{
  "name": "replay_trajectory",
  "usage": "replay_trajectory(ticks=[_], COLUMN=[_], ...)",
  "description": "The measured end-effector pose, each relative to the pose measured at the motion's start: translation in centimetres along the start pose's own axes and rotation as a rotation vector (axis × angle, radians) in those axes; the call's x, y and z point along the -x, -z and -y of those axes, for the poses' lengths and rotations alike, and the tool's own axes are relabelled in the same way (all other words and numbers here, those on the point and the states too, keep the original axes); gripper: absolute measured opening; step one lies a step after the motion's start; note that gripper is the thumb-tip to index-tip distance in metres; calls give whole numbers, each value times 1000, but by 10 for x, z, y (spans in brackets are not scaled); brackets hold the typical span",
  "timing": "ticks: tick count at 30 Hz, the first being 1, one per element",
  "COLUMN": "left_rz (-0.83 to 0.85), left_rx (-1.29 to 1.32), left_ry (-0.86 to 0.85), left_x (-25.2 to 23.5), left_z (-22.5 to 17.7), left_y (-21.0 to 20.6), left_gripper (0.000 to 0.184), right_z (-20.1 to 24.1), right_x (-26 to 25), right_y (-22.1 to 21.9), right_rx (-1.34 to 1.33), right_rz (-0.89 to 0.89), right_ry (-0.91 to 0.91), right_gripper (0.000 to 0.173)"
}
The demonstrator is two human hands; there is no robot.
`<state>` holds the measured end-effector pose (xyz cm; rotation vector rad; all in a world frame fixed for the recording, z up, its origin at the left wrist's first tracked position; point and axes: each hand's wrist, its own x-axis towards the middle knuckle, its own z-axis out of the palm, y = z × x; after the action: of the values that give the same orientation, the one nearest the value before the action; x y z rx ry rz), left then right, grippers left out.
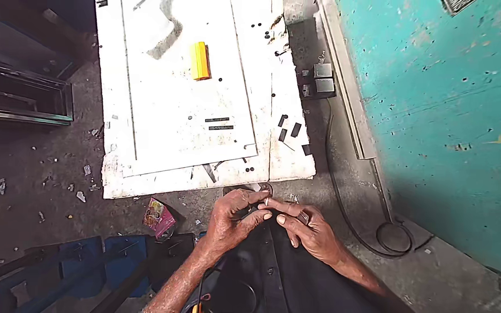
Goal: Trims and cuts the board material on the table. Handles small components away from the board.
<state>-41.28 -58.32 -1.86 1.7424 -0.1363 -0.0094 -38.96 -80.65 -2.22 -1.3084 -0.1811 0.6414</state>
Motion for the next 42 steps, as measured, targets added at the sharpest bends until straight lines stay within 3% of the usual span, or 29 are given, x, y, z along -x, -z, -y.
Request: replay_trajectory(ticks=[3,9,15,22,28,35,42], left_rz=[-3,-94,-128,-174,-160,-105,-92], left_rx=[-152,-375,-64,355,375,360,269], left_ry=[-88,-204,-46,150,153,130,166], left_x=[2,13,21,19,19,20,25], left_z=[2,9,10,6,3,1,8], left_y=[2,0,-4,-2,0,-1,-3], left_gripper=[17,11,15,18,18,18,23], right_z=[-3,-4,1,-5,-1,-3,-2], right_x=[5,6,-5,-13,-13,-14,-9], right_y=[-1,-4,-14,-17,-25,-24,-12], right_rx=[207,87,15,294,261,318,337], right_rz=[-27,-27,-140,-201,-332,-328,-352], right_ry=[16,-35,-44,169,241,233,257], right_gripper=[31,32,34,29,23,16,19])
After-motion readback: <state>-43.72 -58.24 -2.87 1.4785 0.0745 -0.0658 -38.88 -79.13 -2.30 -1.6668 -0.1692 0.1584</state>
